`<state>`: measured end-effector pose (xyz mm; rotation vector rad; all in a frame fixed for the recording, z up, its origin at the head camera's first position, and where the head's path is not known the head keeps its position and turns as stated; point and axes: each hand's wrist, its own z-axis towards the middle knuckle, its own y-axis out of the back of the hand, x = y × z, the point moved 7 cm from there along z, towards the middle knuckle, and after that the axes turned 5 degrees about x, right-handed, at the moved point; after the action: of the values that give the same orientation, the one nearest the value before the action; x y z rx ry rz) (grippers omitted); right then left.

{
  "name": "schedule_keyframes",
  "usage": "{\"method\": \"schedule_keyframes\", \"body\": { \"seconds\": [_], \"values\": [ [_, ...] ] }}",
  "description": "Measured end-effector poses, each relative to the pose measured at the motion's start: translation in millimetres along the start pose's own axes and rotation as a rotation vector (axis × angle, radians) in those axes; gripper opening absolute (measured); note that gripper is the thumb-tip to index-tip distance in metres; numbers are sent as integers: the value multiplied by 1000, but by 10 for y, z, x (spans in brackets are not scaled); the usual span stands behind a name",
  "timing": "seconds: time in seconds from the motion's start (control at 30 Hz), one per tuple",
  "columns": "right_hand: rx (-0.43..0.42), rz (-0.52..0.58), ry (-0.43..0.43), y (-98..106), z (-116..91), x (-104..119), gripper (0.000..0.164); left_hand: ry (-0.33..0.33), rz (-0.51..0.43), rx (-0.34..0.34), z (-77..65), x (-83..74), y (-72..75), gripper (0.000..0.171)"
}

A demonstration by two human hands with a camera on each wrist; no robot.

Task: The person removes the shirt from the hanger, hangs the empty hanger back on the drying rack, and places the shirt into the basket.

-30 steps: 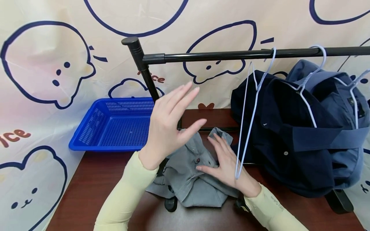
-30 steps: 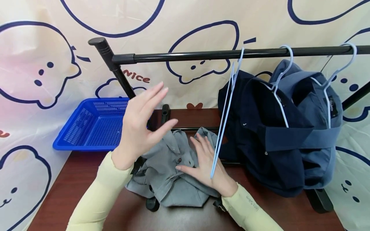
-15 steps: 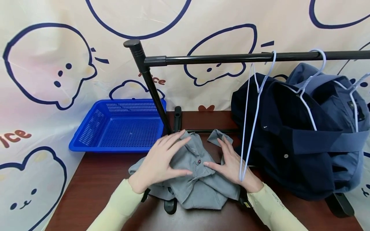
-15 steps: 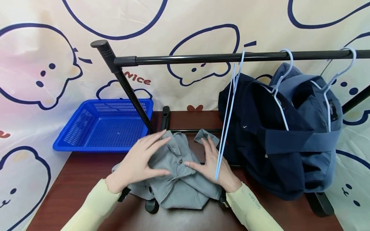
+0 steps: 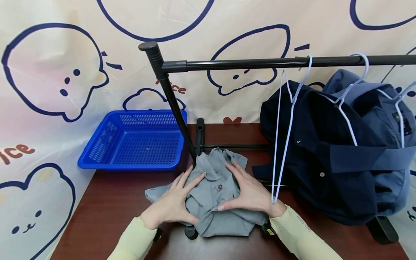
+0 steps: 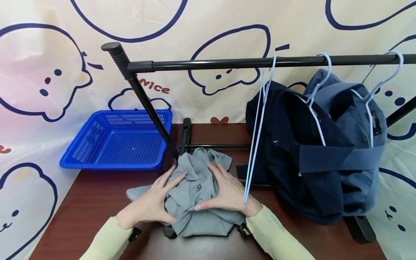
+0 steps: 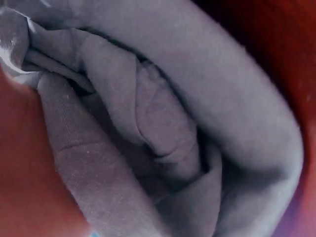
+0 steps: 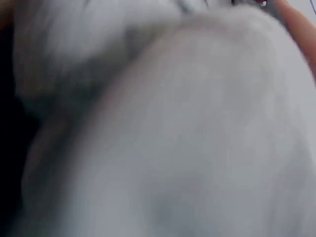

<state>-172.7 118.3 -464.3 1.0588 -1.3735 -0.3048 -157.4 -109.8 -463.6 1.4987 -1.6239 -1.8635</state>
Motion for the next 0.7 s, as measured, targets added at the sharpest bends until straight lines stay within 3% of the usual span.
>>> {"method": "schedule_keyframes", "body": {
  "seconds": [0.2,0.47,0.6,0.7],
  "values": [
    [43,-64,116,-166,51,116,131,-16,-24,43,37,-36,-83,128],
    [28,-162,126,-279,155,113,117,18,-6,47,90,-118,-115,126],
    [16,-177,145,-280,195,126,105,48,-23,35,117,-137,-121,121],
    [-20,-162,187,-273,217,134,86,60,-26,29,122,-143,-128,115]
  ]
}}
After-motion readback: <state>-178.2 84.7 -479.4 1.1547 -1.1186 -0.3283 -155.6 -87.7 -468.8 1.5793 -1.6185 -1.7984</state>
